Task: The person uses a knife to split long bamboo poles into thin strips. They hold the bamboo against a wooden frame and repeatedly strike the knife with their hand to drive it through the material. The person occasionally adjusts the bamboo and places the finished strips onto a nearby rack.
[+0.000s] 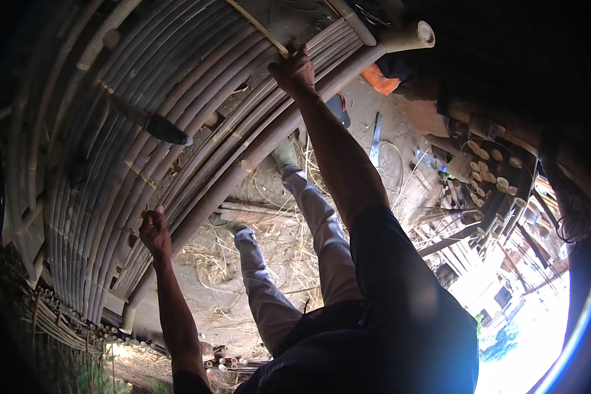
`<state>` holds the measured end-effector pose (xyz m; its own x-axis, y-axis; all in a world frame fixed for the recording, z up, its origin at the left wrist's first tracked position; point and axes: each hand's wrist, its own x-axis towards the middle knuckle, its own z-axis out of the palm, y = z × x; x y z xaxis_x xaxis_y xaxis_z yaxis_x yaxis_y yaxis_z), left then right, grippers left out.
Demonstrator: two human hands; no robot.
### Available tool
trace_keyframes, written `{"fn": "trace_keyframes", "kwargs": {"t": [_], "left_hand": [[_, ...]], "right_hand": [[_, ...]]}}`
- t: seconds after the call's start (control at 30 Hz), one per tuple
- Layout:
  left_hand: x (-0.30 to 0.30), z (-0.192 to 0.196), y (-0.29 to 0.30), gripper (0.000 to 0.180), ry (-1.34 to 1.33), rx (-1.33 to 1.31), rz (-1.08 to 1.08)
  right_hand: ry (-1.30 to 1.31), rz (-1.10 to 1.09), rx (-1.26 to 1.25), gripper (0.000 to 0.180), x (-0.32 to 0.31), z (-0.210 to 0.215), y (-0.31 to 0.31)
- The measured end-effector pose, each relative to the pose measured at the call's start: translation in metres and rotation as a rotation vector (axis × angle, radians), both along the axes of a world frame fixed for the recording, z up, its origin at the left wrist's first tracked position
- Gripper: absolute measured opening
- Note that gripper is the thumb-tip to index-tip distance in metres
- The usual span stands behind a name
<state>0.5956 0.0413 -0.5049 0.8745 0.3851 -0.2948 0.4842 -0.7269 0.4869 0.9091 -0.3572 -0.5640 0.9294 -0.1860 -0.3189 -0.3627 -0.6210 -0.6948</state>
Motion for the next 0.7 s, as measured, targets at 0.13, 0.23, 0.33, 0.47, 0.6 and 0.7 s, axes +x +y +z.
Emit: {"fn": "trace_keyframes", "kwargs": {"t": [0.13, 0.23, 0.33, 0.47, 0.6, 0.7], "left_hand": [[0.007, -0.009, 0.003, 0.041, -0.155, 0.075, -0.034], [0.009, -0.013, 0.002, 0.044, -0.068, 0.016, 0.083], [0.015, -0.025, -0.002, 0.042, -0.048, 0.033, 0.1], [0.013, -0.02, -0.018, 0.046, -0.272, 0.459, 0.005], [-0.022, -0.03, -0.022, 0.069, -0.147, 0.542, 0.352], [-0.047, -0.039, -0.024, 0.087, 0.109, 0.401, 0.479]], "right_hand": [[0.063, 0.033, -0.09, 0.089, 0.006, 0.0, 0.001], [0.083, 0.014, -0.162, 0.093, 0.006, 0.008, 0.009], [0.06, 0.031, -0.198, 0.092, 0.015, 0.005, 0.008], [0.055, 0.018, -0.185, 0.091, 0.002, 0.014, 0.006], [-0.222, 0.054, -0.429, 0.08, -0.039, 0.009, 0.012], [-0.372, 0.28, -0.407, 0.081, -0.072, 0.009, 0.022]]}}
